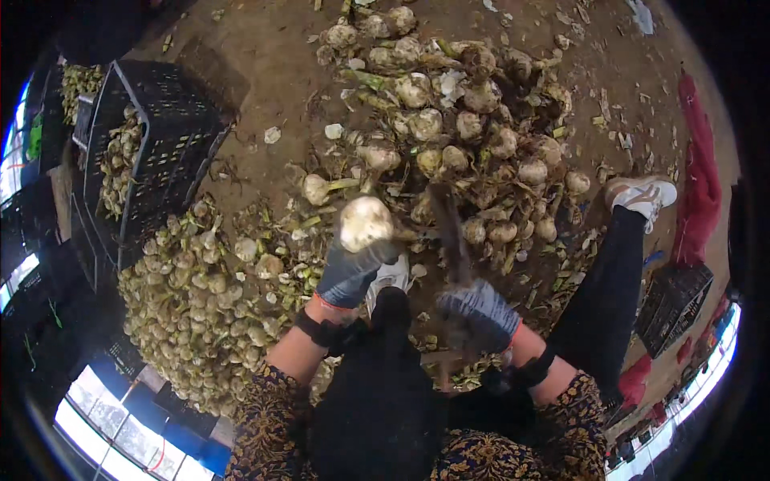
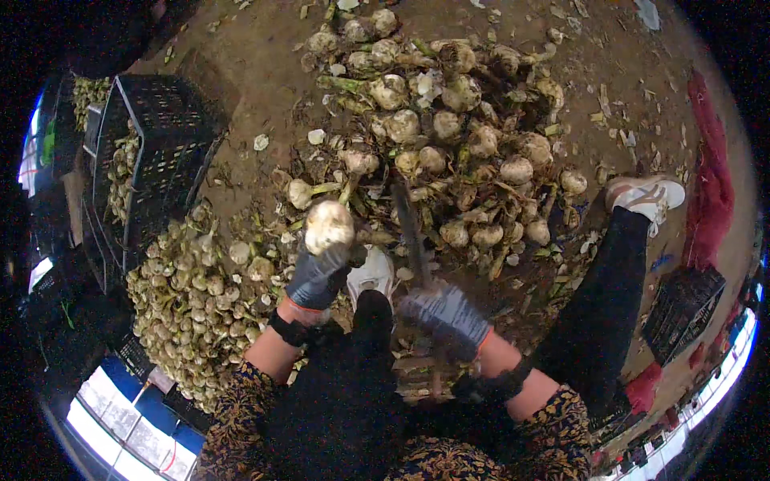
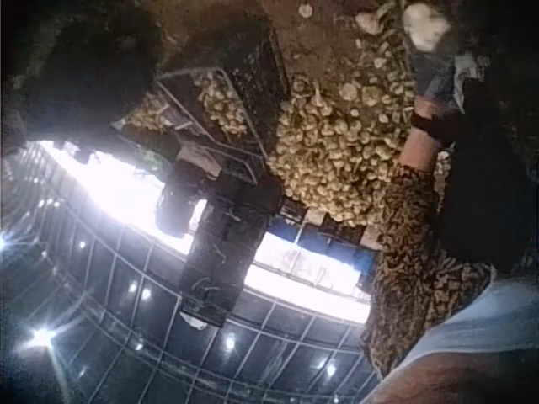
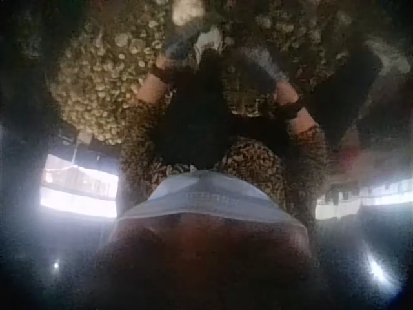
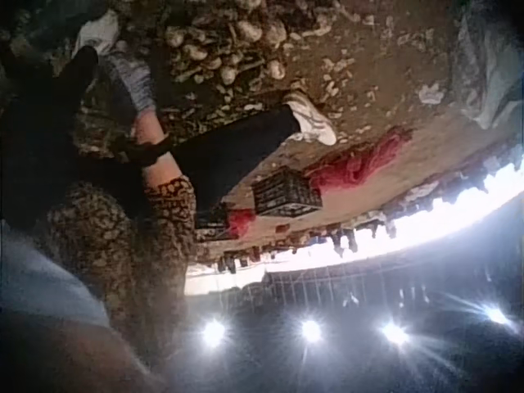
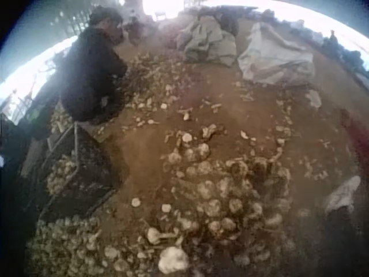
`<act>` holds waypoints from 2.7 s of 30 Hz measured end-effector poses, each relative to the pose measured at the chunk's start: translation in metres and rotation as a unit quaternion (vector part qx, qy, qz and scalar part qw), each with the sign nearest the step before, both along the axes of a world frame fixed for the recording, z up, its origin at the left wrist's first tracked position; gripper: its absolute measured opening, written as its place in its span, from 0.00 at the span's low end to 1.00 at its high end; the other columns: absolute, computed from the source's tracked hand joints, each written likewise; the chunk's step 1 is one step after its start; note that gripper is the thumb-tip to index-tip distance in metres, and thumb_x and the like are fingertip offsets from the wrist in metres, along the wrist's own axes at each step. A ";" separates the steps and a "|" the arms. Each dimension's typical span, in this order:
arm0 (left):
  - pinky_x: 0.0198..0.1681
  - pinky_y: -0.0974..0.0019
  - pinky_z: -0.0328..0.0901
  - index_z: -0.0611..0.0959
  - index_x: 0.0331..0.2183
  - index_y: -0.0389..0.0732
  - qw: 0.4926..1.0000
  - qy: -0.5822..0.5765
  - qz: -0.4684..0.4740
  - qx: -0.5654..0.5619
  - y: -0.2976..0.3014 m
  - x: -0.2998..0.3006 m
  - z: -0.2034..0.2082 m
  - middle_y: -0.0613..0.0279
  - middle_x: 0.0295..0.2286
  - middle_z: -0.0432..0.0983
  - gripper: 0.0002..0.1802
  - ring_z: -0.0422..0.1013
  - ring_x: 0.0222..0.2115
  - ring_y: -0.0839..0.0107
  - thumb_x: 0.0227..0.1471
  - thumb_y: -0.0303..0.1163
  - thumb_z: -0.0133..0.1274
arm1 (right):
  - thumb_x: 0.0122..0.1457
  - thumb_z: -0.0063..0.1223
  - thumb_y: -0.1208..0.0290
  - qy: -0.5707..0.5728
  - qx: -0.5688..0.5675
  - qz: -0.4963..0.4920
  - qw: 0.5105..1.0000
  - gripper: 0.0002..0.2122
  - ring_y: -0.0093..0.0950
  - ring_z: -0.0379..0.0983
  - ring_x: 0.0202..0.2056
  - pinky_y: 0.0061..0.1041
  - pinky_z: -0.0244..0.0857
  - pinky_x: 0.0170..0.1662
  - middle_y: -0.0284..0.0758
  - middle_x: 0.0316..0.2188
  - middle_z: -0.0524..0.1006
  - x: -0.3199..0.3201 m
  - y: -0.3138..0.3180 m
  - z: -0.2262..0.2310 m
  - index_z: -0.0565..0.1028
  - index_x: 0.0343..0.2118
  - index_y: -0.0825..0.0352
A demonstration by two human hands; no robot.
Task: Cleaning and trimming garlic heads from a large pile using a cleaver.
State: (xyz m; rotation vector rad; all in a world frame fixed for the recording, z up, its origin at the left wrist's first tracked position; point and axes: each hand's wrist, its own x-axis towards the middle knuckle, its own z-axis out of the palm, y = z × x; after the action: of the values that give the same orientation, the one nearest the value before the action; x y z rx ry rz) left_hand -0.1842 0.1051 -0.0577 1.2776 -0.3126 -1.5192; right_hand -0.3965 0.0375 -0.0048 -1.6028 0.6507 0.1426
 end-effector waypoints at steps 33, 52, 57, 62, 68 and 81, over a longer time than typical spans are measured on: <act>0.23 0.74 0.61 0.71 0.40 0.42 0.799 -0.496 0.173 0.293 0.180 0.210 -0.020 0.66 0.29 0.70 0.15 0.65 0.24 0.76 0.49 0.36 0.43 | 0.43 0.46 0.73 0.017 0.149 -0.101 0.984 0.08 0.33 0.69 0.26 0.31 0.63 0.27 0.33 0.24 0.72 -0.001 0.013 -0.043 0.71 0.29 0.57; 0.28 0.73 0.64 0.72 0.35 0.39 0.958 -0.101 0.239 0.122 -0.011 0.047 -0.047 0.62 0.24 0.72 0.14 0.68 0.27 0.74 0.43 0.27 0.52 | 0.46 0.46 0.70 0.062 -0.348 0.110 0.929 0.07 0.35 0.68 0.24 0.33 0.62 0.25 0.35 0.21 0.71 -0.018 0.024 -0.057 0.72 0.30 0.60; 0.29 0.75 0.64 0.68 0.41 0.43 0.983 0.003 0.172 0.058 -0.013 0.032 0.004 0.67 0.31 0.70 0.20 0.68 0.28 0.77 0.43 0.26 0.53 | 0.46 0.47 0.67 0.086 -0.327 0.007 0.941 0.07 0.38 0.67 0.22 0.34 0.61 0.24 0.39 0.17 0.70 0.001 0.005 -0.030 0.72 0.25 0.64; 0.36 0.71 0.64 0.66 0.43 0.40 0.994 -0.087 0.051 0.036 -0.005 0.021 -0.008 0.63 0.36 0.70 0.24 0.67 0.34 0.74 0.42 0.29 0.53 | 0.41 0.51 0.58 0.191 -0.268 -0.001 0.944 0.14 0.40 0.69 0.23 0.35 0.63 0.26 0.43 0.18 0.71 0.009 -0.015 -0.010 0.72 0.23 0.65; 0.39 0.72 0.63 0.62 0.45 0.36 0.994 -0.060 -0.040 0.079 -0.003 0.003 0.017 0.61 0.36 0.67 0.33 0.65 0.35 0.75 0.34 0.23 0.57 | 0.38 0.51 0.58 0.200 -0.285 0.081 0.934 0.14 0.38 0.71 0.23 0.34 0.64 0.27 0.40 0.19 0.73 0.028 -0.033 0.011 0.73 0.23 0.63; 0.46 0.66 0.59 0.60 0.48 0.35 0.964 -0.168 -0.177 -0.109 0.009 0.002 0.007 0.56 0.42 0.63 0.33 0.63 0.42 0.70 0.38 0.25 0.53 | 0.34 0.50 0.60 0.180 -0.251 0.120 0.943 0.12 0.38 0.69 0.20 0.35 0.62 0.24 0.41 0.16 0.71 0.028 -0.032 0.007 0.71 0.19 0.64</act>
State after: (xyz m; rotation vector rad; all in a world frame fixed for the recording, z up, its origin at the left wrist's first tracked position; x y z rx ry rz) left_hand -0.1818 0.1144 -0.0511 1.3474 -0.9463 -1.5027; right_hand -0.3689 0.0056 0.0025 -2.1776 0.8125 0.4918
